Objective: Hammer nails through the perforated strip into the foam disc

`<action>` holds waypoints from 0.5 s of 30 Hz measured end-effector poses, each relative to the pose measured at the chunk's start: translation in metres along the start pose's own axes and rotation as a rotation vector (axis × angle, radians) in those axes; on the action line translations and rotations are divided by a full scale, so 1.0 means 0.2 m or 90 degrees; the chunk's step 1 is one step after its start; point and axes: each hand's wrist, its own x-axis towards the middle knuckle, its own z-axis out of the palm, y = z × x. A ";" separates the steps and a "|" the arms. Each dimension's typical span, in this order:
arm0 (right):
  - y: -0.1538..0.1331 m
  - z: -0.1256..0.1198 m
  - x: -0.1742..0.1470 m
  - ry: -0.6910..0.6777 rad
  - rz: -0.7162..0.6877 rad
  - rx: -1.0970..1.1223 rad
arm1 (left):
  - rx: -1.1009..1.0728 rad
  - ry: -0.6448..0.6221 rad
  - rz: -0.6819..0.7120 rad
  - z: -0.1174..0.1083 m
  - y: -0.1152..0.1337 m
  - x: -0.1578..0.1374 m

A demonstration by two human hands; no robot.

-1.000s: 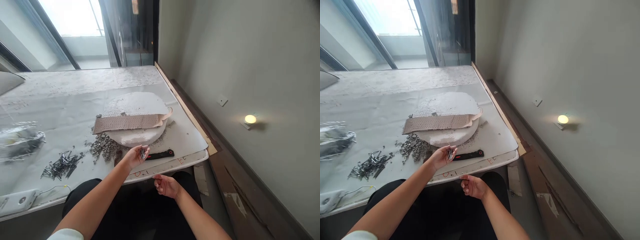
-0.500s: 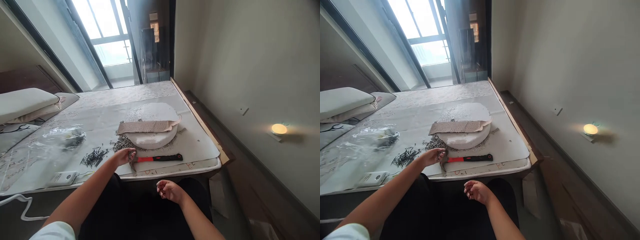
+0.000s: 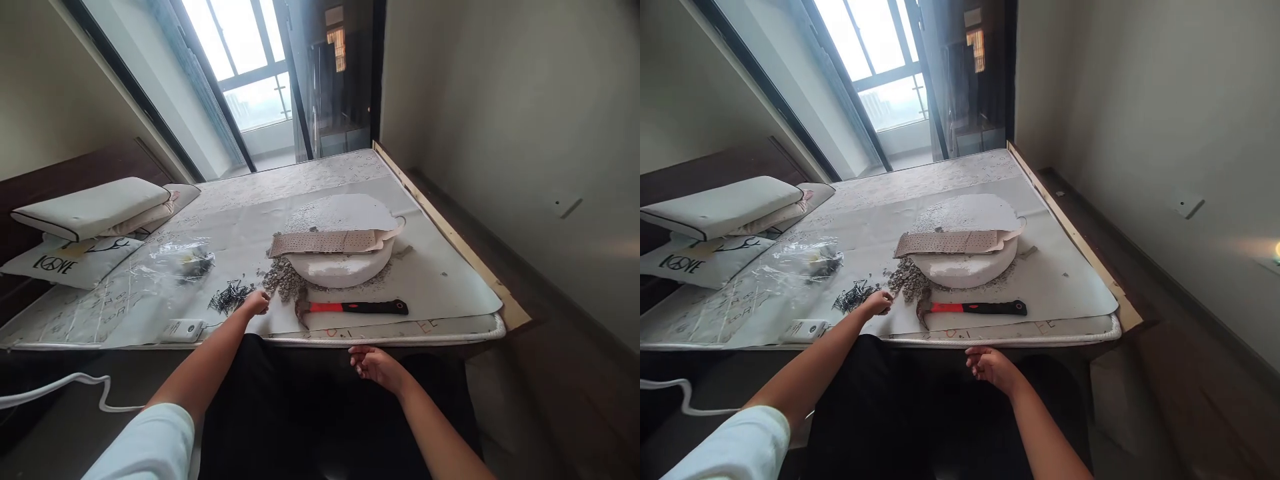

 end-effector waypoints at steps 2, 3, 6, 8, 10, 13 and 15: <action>0.00 0.00 0.00 0.006 -0.001 -0.008 | 0.030 0.033 0.014 0.00 -0.01 0.02; 0.00 0.00 0.00 0.006 -0.002 -0.010 | 0.044 0.041 0.019 0.00 -0.02 0.03; 0.01 -0.01 0.00 0.007 -0.004 -0.012 | 0.088 0.056 0.031 0.00 -0.04 0.05; 0.02 -0.01 0.00 0.015 -0.002 -0.014 | 0.122 0.063 0.037 0.00 -0.04 0.06; 0.02 -0.02 0.00 0.023 -0.001 -0.017 | 0.159 0.068 0.044 0.00 -0.05 0.06; 0.03 -0.02 0.00 0.028 -0.003 -0.024 | 0.221 0.077 0.057 -0.01 -0.05 0.06; 0.03 -0.02 0.00 0.030 -0.002 -0.028 | 0.263 0.084 0.064 -0.01 -0.04 0.05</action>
